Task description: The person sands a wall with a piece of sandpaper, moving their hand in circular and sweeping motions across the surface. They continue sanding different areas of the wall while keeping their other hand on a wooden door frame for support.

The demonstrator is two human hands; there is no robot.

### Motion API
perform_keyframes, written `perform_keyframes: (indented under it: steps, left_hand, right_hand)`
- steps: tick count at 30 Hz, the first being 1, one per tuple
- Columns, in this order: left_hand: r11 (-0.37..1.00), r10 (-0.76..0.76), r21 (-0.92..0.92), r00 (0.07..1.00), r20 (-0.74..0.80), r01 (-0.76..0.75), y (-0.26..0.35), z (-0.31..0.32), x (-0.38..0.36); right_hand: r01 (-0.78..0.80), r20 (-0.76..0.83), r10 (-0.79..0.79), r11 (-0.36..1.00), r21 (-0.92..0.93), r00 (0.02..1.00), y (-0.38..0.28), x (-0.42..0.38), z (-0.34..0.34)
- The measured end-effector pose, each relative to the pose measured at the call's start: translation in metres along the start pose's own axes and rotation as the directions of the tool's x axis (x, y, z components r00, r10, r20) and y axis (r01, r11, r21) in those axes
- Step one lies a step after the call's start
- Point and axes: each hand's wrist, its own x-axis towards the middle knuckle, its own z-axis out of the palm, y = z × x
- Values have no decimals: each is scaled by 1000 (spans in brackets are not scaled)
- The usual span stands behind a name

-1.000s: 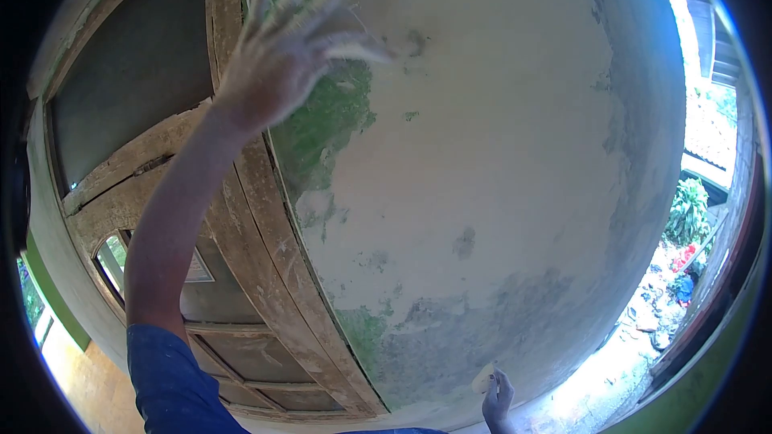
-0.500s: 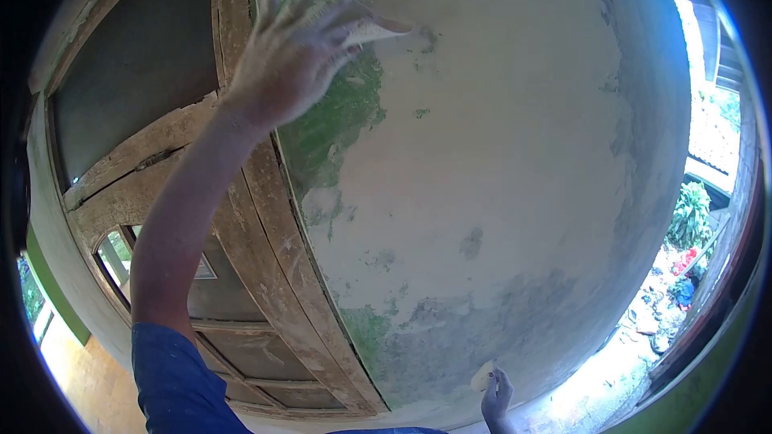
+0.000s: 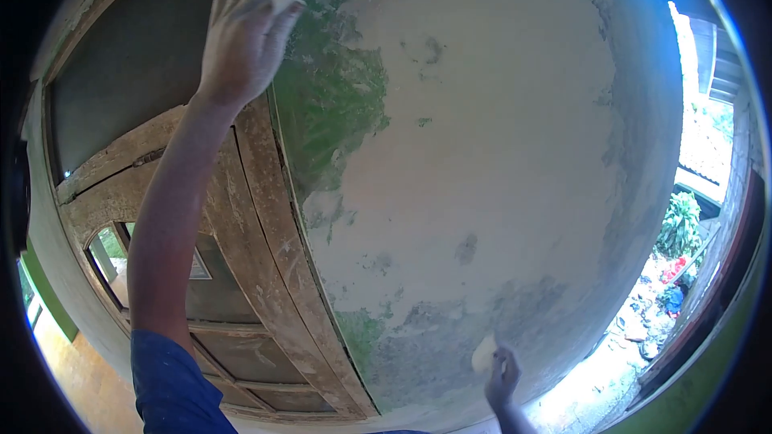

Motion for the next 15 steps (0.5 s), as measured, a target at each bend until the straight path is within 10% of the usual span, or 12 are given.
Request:
perform_keyframes:
  steps: [5, 15]
  left_hand:
    - [991, -121, 47, 989, -83, 126, -16, 5, -12]
    - [984, 45, 175, 999, -17, -42, -14, 4, -13]
  right_hand:
    - [733, -59, -750, 658, -175, 659, -130, 156, 1]
    - [878, 10, -978, 181, -443, 206, -296, 349, 64]
